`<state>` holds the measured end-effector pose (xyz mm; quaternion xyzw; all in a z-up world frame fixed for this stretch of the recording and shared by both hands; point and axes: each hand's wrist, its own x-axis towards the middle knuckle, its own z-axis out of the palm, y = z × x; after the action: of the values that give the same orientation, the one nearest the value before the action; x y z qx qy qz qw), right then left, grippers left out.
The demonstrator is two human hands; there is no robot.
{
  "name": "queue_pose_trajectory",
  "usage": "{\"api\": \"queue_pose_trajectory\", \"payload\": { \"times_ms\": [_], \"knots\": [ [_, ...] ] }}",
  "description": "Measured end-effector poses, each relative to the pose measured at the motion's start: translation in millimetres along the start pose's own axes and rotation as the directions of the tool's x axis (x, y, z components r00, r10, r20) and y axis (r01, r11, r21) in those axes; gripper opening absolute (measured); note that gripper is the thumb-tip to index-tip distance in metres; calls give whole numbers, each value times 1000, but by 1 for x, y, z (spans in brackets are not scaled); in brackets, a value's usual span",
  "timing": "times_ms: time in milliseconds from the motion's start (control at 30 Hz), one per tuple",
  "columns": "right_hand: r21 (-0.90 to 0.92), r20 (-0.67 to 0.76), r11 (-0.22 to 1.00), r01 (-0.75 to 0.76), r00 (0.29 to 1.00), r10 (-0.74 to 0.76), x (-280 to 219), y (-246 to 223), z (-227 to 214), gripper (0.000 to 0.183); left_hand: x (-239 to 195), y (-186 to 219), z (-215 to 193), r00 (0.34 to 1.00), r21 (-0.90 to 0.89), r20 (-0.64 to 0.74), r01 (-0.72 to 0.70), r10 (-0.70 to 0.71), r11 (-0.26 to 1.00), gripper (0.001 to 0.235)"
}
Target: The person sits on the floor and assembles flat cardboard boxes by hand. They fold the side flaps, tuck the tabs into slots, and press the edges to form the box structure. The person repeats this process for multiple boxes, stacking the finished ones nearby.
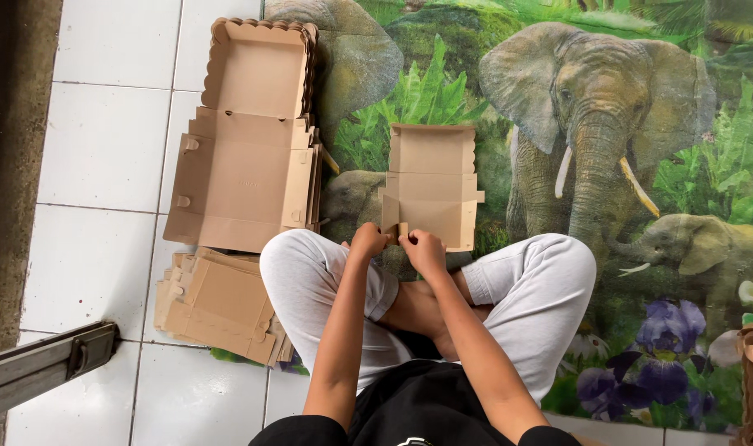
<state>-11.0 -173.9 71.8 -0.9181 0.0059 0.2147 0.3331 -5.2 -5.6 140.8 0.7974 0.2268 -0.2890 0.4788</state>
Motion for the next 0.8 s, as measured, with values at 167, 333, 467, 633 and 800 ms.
{"api": "queue_pose_trajectory", "payload": {
  "times_ms": [167, 333, 467, 633, 800],
  "knots": [
    [100, -28, 990, -95, 995, 98, 11, 8, 3, 24, 29, -27, 22, 1000, -73, 12, -1, 2, 997, 27],
    [160, -1, 984, -84, 996, 85, 8, 3, -3, 25, 50, -45, 39, 999, -112, 42, 0, 5, 994, 29],
    [158, 53, 984, -81, 996, 73, 10, 3, -2, 25, 61, -57, 48, 1000, -69, 22, 12, -10, 998, 29],
    [178, 147, 983, -49, 989, 22, 1, -14, -25, 28, 60, -56, 48, 1000, -29, 14, 24, -23, 999, 30],
    [104, 127, 995, 11, 992, -24, 12, -8, -24, 21, 66, -61, 52, 999, -102, 50, 0, 5, 995, 34]
  ]
}}
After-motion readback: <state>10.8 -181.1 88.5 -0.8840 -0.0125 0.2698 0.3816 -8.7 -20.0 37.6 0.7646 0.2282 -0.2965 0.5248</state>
